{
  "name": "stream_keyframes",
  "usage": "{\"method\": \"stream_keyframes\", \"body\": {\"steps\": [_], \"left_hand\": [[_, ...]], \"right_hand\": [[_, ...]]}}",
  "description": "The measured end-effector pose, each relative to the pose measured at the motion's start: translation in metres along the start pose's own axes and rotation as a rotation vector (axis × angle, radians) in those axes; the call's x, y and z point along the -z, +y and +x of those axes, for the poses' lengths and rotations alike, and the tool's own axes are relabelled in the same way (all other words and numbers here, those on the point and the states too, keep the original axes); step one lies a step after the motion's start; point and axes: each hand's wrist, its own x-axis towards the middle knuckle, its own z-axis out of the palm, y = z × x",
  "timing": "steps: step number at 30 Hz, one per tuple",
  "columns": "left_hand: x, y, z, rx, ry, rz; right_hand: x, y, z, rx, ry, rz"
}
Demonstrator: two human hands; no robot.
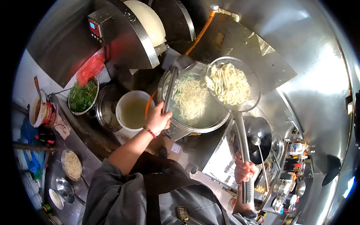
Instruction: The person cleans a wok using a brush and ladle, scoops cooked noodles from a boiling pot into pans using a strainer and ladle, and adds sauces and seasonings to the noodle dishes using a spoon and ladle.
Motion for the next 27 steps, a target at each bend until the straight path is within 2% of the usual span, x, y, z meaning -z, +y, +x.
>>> {"method": "stream_keyframes", "body": {"steps": [2,4,5,6,8,10,12,13,14,16,18,20,21,22,26,27], "left_hand": [[-0.006,-0.023,0.013,0.122,0.049,-0.222],[-0.009,-0.041,0.023,0.300,-0.050,-0.623],[-0.010,-0.048,0.027,0.448,-0.097,-0.930],[-0.008,-0.058,0.029,0.546,-0.276,-1.276],[-0.025,-0.040,0.013,0.650,-0.272,-1.615],[-0.027,-0.020,-0.009,0.640,-0.223,-1.668],[-0.018,-0.002,-0.033,0.405,-0.294,-1.348],[-0.010,0.004,-0.043,0.344,-0.226,-1.103],[-0.007,0.010,-0.055,0.324,-0.174,-0.960],[-0.005,0.023,-0.072,0.313,-0.201,-0.778],[0.007,0.027,-0.081,0.311,-0.270,-0.536],[0.028,0.033,-0.105,0.315,-0.338,-0.294],[0.038,0.037,-0.121,0.161,-0.309,-0.041],[0.055,0.040,-0.139,0.075,-0.303,0.084],[0.130,0.043,-0.220,-0.120,0.031,0.423],[0.151,0.036,-0.233,-0.277,0.122,0.510]], "right_hand": [[-0.008,-0.007,0.002,-0.015,0.030,-0.007],[-0.008,-0.013,0.007,-0.019,0.054,-0.053],[-0.005,-0.016,0.012,-0.015,0.055,-0.063],[-0.001,-0.019,0.018,-0.013,0.058,-0.071],[0.014,-0.026,0.026,-0.016,0.089,-0.123],[0.029,-0.028,0.031,-0.030,0.169,-0.197],[0.049,-0.027,0.029,-0.051,0.227,-0.257],[0.055,-0.026,0.029,-0.073,0.229,-0.261],[0.062,-0.022,0.027,-0.093,0.233,-0.259],[0.071,-0.007,0.028,-0.118,0.264,-0.179],[0.068,0.018,0.034,-0.133,0.252,-0.026],[0.067,0.041,0.039,-0.219,0.229,0.000],[0.067,0.054,0.039,-0.256,0.224,0.063],[0.068,0.067,0.040,-0.296,0.213,0.064],[0.075,0.127,0.053,-0.423,0.139,0.176],[0.074,0.142,0.061,-0.451,0.143,0.217]]}}
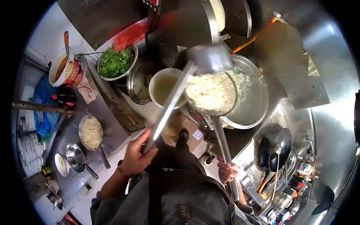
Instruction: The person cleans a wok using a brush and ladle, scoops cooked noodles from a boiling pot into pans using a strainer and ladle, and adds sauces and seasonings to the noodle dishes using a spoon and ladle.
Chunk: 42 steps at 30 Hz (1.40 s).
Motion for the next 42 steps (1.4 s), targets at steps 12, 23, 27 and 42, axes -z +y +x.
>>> {"method": "stream_keyframes", "body": {"steps": [12,23,27,42], "left_hand": [[0.077,-0.063,-0.035,0.340,0.690,-0.701],[0.040,-0.133,-0.015,0.709,0.764,-0.901],[0.024,-0.148,-0.009,0.716,0.821,-0.977],[0.012,-0.178,-0.001,0.830,0.735,-0.932]], "right_hand": [[0.171,-0.027,0.241,-0.259,0.266,0.039],[0.351,-0.111,0.377,-0.304,1.031,-0.816],[0.390,-0.147,0.401,-0.457,0.988,-0.840],[0.401,-0.138,0.357,-0.325,0.746,-0.973]]}}
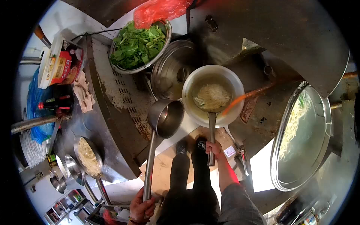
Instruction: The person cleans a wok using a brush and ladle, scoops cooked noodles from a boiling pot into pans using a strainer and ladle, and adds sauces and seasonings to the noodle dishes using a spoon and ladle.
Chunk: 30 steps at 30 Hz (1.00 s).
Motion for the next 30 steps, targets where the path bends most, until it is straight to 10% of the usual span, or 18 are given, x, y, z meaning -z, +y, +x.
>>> {"method": "stream_keyframes", "body": {"steps": [14,24,29,30], "left_hand": [[0.045,0.004,0.000,0.250,-0.224,-0.598],[0.069,0.031,0.016,0.331,-0.452,-0.447],[0.003,0.037,0.067,0.334,-0.394,-0.251],[0.011,0.024,0.098,0.415,-0.652,-0.417]], "right_hand": [[-0.045,-0.014,-0.118,0.142,-0.078,0.121],[-0.110,0.025,-0.278,0.359,0.113,-0.203],[-0.162,-0.009,-0.318,0.260,-0.282,0.180],[-0.162,-0.001,-0.323,0.276,-0.366,0.224]]}}
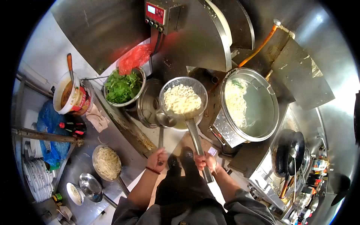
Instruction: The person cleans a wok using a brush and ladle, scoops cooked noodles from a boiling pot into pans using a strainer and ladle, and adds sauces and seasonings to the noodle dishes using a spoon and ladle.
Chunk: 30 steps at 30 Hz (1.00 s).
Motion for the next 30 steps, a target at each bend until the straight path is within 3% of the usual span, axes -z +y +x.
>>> {"method": "stream_keyframes", "body": {"steps": [3,11,19,23,30], "left_hand": [[-0.031,-0.007,0.011,0.123,-0.035,-0.210],[-0.103,-0.039,-0.045,0.214,-0.150,0.200],[-0.181,-0.154,-0.007,0.322,-0.271,0.543],[-0.215,-0.211,0.058,0.178,-0.250,0.905],[-0.261,-0.275,0.146,-0.366,-0.145,1.855]], "right_hand": [[-0.033,0.005,-0.036,-0.037,0.019,0.116],[-0.062,0.003,-0.164,0.001,-0.096,0.302],[-0.046,-0.011,-0.297,0.242,0.159,0.245],[-0.005,-0.008,-0.315,0.427,0.304,0.179],[0.079,-0.007,-0.313,0.569,0.269,0.367]]}}
